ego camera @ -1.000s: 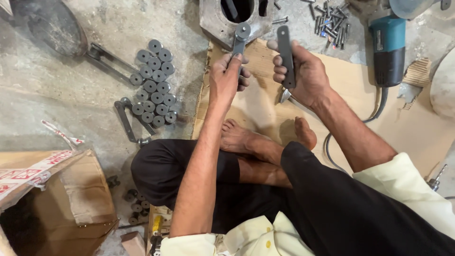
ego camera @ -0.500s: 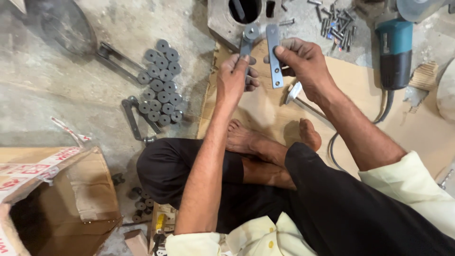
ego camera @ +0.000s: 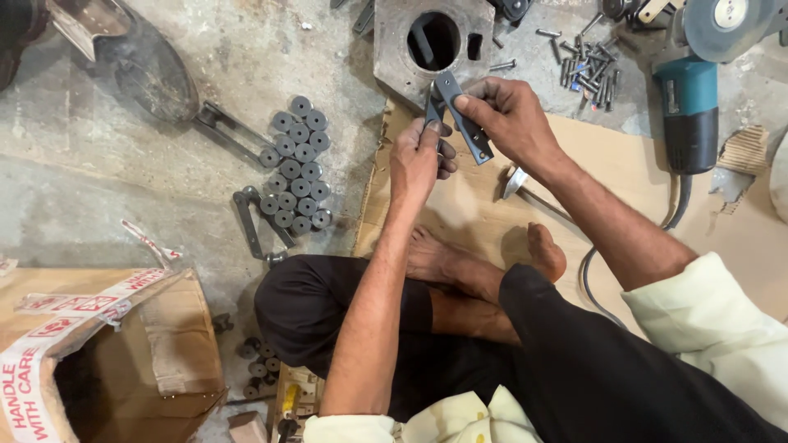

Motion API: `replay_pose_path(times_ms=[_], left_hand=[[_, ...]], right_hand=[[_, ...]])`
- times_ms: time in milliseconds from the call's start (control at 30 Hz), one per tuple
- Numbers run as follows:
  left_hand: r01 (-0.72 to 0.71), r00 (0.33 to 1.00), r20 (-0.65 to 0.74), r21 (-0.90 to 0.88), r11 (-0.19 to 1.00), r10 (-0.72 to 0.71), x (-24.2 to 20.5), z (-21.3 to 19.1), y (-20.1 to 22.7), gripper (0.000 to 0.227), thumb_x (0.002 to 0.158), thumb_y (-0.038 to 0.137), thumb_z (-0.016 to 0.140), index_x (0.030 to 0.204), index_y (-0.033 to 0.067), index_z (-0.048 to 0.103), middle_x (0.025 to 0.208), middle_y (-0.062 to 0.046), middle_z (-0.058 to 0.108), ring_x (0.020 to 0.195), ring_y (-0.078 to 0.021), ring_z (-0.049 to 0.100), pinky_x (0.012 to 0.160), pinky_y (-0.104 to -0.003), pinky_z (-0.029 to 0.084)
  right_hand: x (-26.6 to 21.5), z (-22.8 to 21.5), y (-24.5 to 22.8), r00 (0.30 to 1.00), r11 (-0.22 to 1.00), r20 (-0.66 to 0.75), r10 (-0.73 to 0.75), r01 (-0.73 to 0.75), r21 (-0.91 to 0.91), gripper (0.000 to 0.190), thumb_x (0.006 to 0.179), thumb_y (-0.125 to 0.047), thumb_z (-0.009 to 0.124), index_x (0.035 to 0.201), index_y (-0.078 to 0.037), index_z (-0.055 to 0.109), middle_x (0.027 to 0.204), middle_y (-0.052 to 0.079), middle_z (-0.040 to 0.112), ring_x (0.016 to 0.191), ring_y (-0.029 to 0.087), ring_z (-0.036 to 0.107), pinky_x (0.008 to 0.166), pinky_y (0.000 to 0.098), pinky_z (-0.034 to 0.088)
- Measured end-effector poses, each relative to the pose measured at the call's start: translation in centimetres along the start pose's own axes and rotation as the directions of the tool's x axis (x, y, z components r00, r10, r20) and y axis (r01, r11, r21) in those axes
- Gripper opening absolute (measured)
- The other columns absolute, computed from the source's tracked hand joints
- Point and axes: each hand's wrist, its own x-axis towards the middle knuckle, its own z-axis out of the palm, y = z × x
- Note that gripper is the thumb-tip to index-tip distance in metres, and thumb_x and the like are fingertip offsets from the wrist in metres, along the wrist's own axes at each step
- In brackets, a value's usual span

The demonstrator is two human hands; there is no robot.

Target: Assembling and refining metal plates using a hammer and an angle grinder on a workshop floor.

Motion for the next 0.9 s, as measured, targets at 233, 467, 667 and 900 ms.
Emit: replay_pose_path(times_ms=[233,467,667,900], left_hand=[[0.001,1.000,-0.022,0.055,0.998,0.001,0.1,0.0,-0.2,0.029,0.106,0.022,0.047,0.098,0.0022,0.066,0.065,-0.004,0.064,0.050,-0.0113,0.062,0.044,-0.026,0.049],[-0.025,1.000,0.002,0.057,0.998,0.025,0.7,-0.3,-1.2,0.028,0.107,0.023,0.048,0.098,0.0026,0.066,0.066,-0.004,0.063,0.050,-0.0111,0.061,0.044,-0.026,0.048],[-0.208,0.973,-0.082,0.095,0.973,0.216,1.5,0.6,-3.9,0.026,0.108,0.020,0.049,0.105,0.0026,0.068,0.075,-0.005,0.068,0.061,-0.0116,0.066,0.053,-0.027,0.052],[-0.122,0.985,-0.138,-0.115,0.986,0.106,1.4,0.1,-5.7,0.041,0.113,0.030,0.047,0.101,-0.0055,0.063,0.077,-0.012,0.069,0.061,-0.0199,0.068,0.053,-0.036,0.054]], right_hand=[[0.5,-0.9,-0.5,1.000,0.993,-0.010,0.009,-0.010,-0.116,0.023,0.103,-0.021,0.069,0.097,0.000,0.071,0.074,-0.001,0.066,0.063,0.004,0.054,0.052,0.0232,0.044],[1.2,-1.9,-1.7,0.994,0.959,0.046,0.102,-0.086,-0.269,0.022,0.100,-0.023,0.073,0.096,-0.002,0.074,0.072,0.001,0.067,0.059,0.006,0.056,0.051,0.0249,0.045],[1.3,0.8,-0.5,0.984,0.978,0.038,0.174,-0.168,-0.124,0.020,0.098,-0.021,0.069,0.093,-0.002,0.071,0.071,0.003,0.070,0.057,0.010,0.066,0.052,0.0270,0.057],[0.2,2.8,-1.5,0.988,0.986,-0.014,0.155,-0.154,0.066,0.025,0.101,-0.019,0.065,0.087,0.001,0.062,0.072,0.004,0.066,0.056,0.012,0.068,0.048,0.0282,0.059]])
